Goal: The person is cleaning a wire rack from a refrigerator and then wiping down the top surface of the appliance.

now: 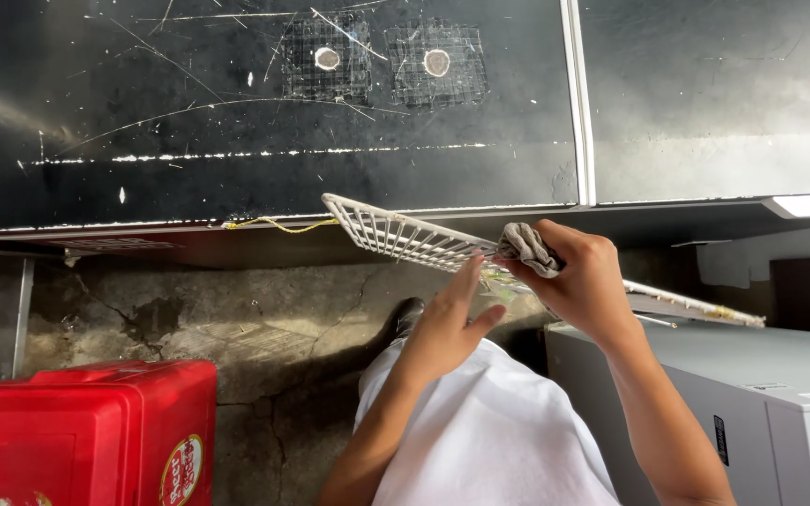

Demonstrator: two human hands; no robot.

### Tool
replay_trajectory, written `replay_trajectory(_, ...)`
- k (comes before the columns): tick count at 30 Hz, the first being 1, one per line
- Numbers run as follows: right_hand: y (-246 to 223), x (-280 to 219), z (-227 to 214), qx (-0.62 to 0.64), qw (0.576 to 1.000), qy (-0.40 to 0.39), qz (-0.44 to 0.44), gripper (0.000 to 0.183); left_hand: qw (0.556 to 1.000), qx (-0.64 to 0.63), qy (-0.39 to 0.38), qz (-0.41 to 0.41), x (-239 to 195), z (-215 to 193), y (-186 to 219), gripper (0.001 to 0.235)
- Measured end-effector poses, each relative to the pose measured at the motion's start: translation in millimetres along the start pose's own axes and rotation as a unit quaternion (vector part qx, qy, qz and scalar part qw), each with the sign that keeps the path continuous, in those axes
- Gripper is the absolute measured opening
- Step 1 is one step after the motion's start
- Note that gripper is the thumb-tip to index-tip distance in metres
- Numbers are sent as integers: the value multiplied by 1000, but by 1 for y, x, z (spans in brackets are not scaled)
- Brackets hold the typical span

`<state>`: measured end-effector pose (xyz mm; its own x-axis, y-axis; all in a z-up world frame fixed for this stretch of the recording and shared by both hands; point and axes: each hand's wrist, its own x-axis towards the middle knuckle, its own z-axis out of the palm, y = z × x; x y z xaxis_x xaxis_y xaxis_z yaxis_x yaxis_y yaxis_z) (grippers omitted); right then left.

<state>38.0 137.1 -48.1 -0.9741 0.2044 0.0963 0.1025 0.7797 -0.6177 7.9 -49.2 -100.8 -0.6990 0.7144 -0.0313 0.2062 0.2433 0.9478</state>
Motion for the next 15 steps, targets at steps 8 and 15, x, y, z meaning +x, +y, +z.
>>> replay_trajectory(8, -16, -3, -9, 46, 999, 14, 6, 26, 998, 51, 18, -28, 1, 30, -7, 79)
replay_trajectory(15, -23, -7, -12, 60, 998, 28, -17, 23, 986, -107, 123, 39, 15, 90, -55, 73)
